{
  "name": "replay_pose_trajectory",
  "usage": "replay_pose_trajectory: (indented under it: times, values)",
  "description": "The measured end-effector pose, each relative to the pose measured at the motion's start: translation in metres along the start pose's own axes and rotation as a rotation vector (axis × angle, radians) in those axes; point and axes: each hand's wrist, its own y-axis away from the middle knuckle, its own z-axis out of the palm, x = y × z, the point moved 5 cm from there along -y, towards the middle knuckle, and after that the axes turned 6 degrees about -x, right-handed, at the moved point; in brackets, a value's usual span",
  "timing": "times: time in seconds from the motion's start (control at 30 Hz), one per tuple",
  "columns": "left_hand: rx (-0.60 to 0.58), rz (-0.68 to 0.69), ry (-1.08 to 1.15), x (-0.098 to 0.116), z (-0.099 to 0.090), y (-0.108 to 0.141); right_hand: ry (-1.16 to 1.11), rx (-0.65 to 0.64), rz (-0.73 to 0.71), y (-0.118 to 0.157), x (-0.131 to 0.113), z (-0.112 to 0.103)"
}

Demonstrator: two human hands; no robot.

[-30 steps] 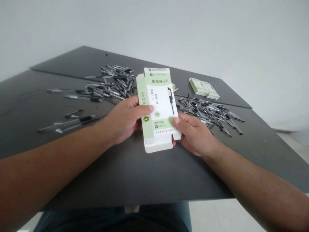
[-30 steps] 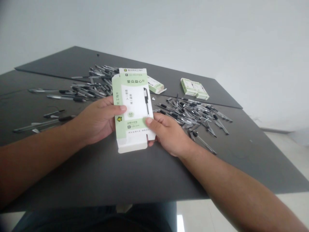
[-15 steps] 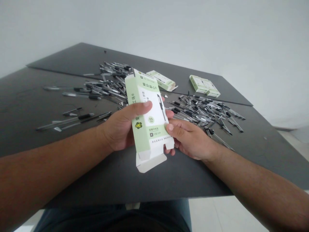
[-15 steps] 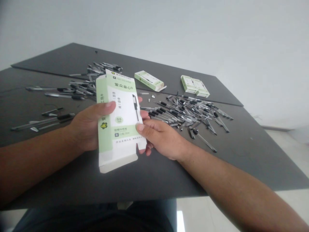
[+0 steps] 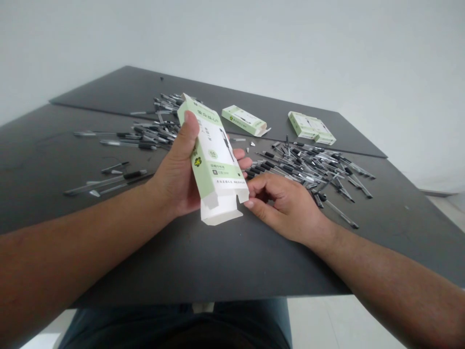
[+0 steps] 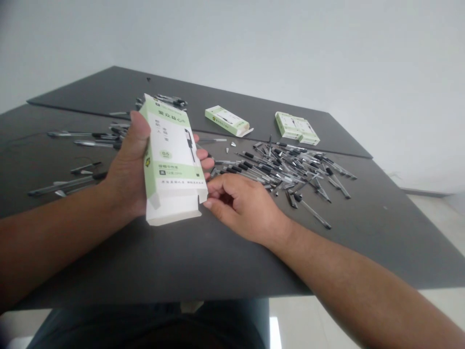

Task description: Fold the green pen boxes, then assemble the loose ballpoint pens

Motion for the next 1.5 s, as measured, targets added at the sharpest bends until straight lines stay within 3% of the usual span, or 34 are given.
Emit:
replay_pose_trajectory:
  times: [0.33, 0.47, 0.6, 0.87, 0.97, 1.03, 1.13, 1.2, 1.5]
  values:
    - [-0.035, -0.046, 0.139, -0.021, 0.011, 0.000, 0.099, 0.082, 0.008, 0.000, -0.004, 0.006]
    - [0.040, -0.040, 0.164, -0.021, 0.018, 0.004, 0.149, 0.134, 0.030, 0.000, -0.010, 0.008]
    - [0.044, -0.016, 0.167, -0.017, 0.022, 0.007, 0.188, 0.160, 0.038, 0.001, -0.014, 0.009]
    - [0.072, 0.026, 0.130, -0.014, 0.017, 0.004, 0.193, 0.156, 0.010, 0.001, -0.015, 0.006]
    - [0.090, 0.050, 0.119, -0.011, 0.010, 0.000, 0.217, 0.201, -0.064, 0.003, -0.018, 0.000]
    - [0.097, 0.059, 0.120, -0.009, 0.007, -0.001, 0.234, 0.218, -0.196, 0.006, -0.024, -0.003]
    - [0.103, 0.058, 0.121, -0.008, 0.008, 0.000, 0.248, 0.152, -0.450, 0.012, -0.034, 0.000]
    - [0.125, 0.060, 0.131, -0.008, 0.010, 0.000, 0.259, 0.081, -0.546, 0.015, -0.037, 0.006]
    - [0.128, 0.092, 0.078, -0.009, 0.010, -0.002, 0.272, 0.055, -0.538, 0.015, -0.029, 0.011]
